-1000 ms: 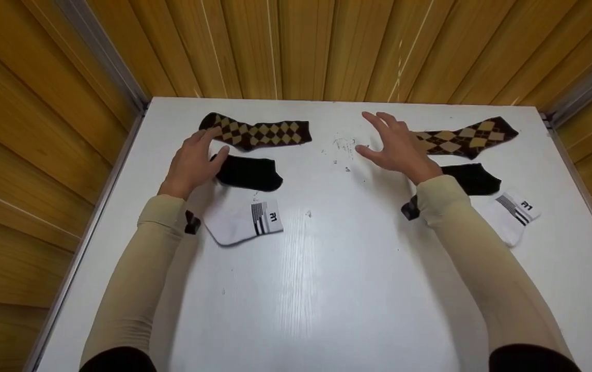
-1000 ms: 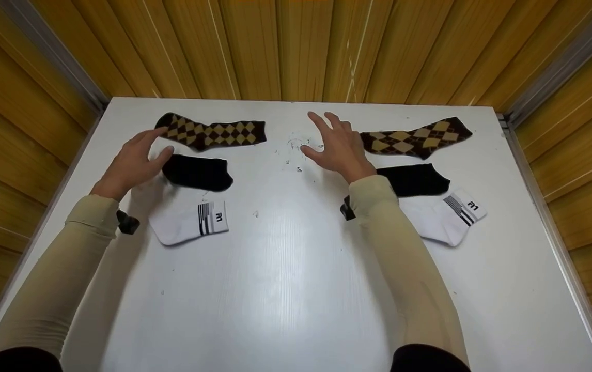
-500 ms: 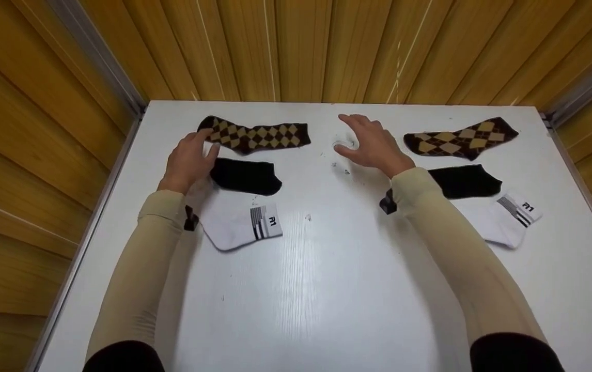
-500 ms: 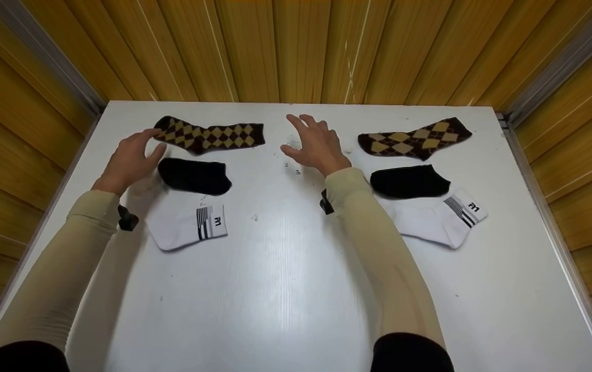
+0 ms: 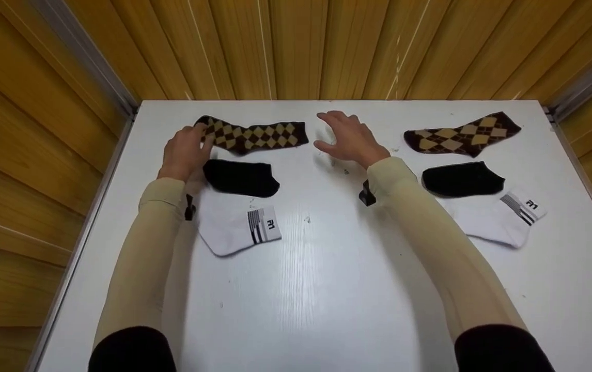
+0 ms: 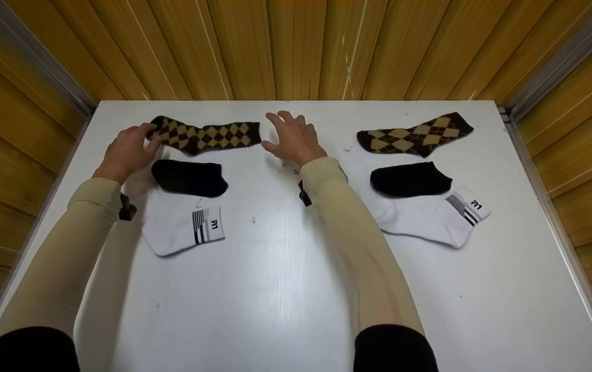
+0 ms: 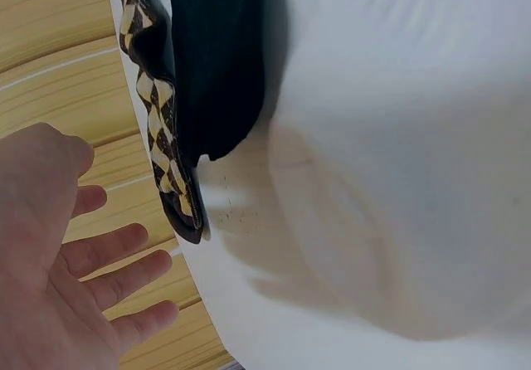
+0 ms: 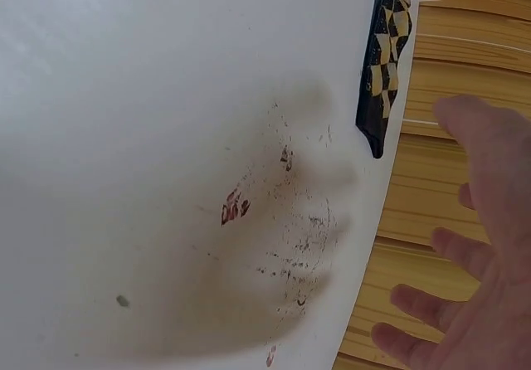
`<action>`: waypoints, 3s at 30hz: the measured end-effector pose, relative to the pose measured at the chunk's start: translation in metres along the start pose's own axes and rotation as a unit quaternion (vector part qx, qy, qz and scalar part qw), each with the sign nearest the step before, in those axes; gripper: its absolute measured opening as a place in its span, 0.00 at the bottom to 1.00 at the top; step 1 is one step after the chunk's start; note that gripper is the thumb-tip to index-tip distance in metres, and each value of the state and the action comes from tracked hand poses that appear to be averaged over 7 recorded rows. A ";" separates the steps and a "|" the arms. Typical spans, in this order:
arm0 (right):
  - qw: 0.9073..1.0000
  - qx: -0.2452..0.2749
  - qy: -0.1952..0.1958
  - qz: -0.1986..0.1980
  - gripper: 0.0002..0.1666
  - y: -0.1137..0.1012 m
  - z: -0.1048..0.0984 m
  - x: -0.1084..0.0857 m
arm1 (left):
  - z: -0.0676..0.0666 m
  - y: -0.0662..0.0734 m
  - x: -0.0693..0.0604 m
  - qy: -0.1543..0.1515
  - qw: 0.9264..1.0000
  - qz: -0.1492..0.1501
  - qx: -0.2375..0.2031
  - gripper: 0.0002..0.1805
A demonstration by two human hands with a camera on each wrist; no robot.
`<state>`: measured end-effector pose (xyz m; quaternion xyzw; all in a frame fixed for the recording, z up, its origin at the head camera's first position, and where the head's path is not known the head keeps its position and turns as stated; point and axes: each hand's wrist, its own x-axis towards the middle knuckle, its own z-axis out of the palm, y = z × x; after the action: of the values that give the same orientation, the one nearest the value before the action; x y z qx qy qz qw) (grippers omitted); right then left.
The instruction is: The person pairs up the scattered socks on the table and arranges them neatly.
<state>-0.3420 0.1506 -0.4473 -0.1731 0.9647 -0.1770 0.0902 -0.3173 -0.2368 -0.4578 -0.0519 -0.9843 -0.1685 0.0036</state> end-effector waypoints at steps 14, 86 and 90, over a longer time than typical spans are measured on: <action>0.999 -0.025 -0.025 -0.028 0.38 -0.019 0.017 0.019 | -0.005 -0.014 0.020 -0.049 0.998 -0.027 0.011 0.24; 0.997 0.025 0.050 0.059 0.07 -0.047 0.050 0.047 | 0.003 -0.019 0.046 -0.062 0.997 -0.048 0.005 0.11; 0.997 0.024 0.047 0.062 0.07 -0.050 0.050 0.047 | 0.003 -0.019 0.047 -0.055 0.997 -0.049 0.010 0.11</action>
<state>-0.3587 0.0736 -0.4797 -0.1021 0.9721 -0.2025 0.0597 -0.3665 -0.2489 -0.4661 -0.0125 -0.9859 -0.1559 -0.0588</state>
